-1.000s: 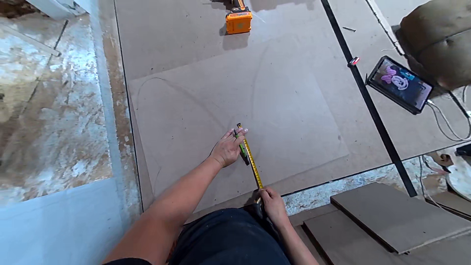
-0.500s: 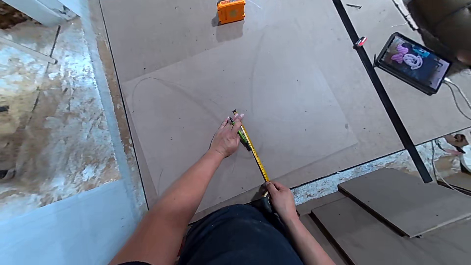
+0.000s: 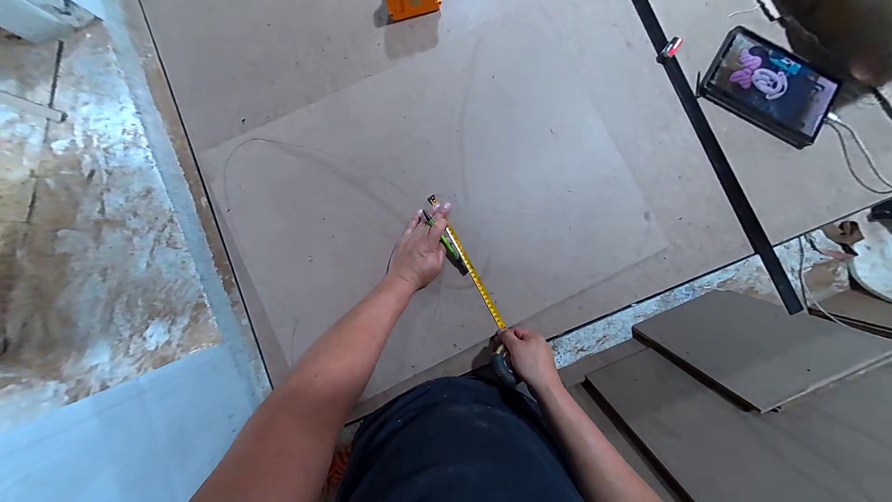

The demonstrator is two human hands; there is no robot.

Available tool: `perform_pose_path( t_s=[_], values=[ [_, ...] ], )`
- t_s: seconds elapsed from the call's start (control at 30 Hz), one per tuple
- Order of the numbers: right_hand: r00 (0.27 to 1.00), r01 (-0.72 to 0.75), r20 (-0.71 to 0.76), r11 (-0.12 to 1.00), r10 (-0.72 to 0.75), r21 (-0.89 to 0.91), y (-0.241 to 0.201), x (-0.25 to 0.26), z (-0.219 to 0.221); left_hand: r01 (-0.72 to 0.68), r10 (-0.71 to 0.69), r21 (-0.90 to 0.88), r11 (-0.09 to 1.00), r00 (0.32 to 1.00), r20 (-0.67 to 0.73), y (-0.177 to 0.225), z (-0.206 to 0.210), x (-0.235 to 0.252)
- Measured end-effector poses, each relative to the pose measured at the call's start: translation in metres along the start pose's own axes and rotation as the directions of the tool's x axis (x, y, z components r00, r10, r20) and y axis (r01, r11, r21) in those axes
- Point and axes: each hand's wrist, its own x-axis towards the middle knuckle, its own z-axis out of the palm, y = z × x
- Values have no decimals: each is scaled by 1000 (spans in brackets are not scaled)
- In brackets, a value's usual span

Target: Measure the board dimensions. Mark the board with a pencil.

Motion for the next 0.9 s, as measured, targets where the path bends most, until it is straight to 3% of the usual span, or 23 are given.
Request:
perform_pose_path(
  t_s=[0.17,0.27,0.4,0.5,0.7,0.9],
  values=[
    [999,35,8,999,-35,10,3,5,0,-13,12,-25,1000,1000,-26,-1,1,0],
    [998,61,13,998,-61,-4,3,7,-1,111,-110,-253,961,994,16,2,-13,0],
    [998,62,4,998,-62,-6,3,6,-1,261,-384,-649,715,922,-51,10,-47,-5],
    [997,76,-10,997,-76,17,5,5,1,328,-537,-806,493,843,15,12,-59,-11],
    [996,83,-24,996,-82,36,6,5,3,524,-566,-770,365,781,264,12,-48,-13],
    [997,74,-27,995,-72,71,7,4,4,573,-588,-706,416,762,272,17,-36,0]
  ],
)
